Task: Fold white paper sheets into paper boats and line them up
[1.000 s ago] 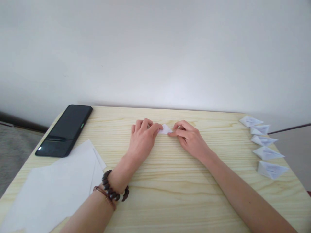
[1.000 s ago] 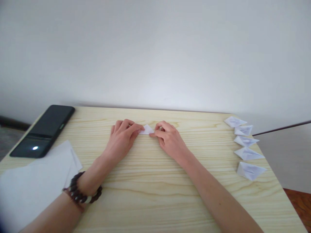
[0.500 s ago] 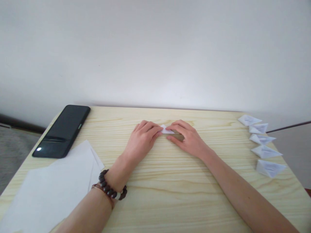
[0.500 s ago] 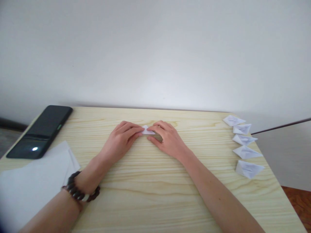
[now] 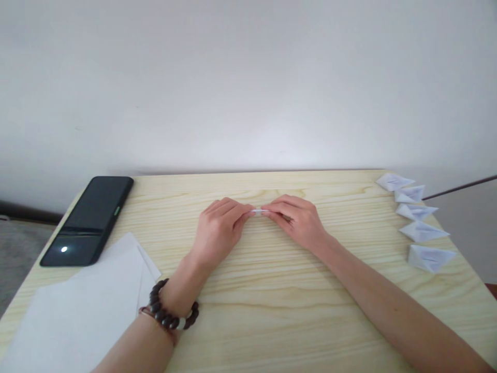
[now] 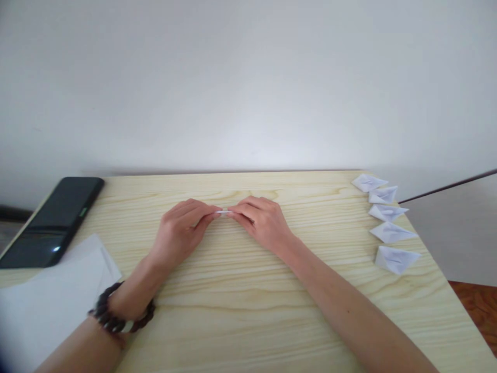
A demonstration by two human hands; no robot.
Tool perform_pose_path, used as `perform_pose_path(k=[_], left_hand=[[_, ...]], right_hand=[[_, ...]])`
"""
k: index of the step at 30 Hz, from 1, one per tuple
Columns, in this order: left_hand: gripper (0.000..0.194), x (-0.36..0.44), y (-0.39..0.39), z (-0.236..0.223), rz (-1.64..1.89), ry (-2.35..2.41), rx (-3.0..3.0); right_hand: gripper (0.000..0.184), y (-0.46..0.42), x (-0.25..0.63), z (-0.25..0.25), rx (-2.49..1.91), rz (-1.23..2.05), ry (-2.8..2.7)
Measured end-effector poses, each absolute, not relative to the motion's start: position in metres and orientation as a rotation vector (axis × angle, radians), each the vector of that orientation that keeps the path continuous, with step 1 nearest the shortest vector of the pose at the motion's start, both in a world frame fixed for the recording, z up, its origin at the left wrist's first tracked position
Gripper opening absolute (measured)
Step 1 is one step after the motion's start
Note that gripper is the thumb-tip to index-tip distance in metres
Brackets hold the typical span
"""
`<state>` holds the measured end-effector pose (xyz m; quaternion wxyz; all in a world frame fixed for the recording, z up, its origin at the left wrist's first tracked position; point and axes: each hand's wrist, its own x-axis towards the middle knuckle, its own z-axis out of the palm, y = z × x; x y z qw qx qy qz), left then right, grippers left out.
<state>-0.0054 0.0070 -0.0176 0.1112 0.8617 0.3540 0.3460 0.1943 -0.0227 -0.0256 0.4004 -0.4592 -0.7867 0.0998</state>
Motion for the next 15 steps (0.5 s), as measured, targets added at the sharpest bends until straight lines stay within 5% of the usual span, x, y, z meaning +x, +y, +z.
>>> perform_pose_path(k=[15], left_hand=[[0.027, -0.006, 0.005, -0.007, 0.877, 1.191, 1.768]], right_hand=[[0.026, -0.022, 0.198, -0.014, -1.247, 0.678, -1.812]])
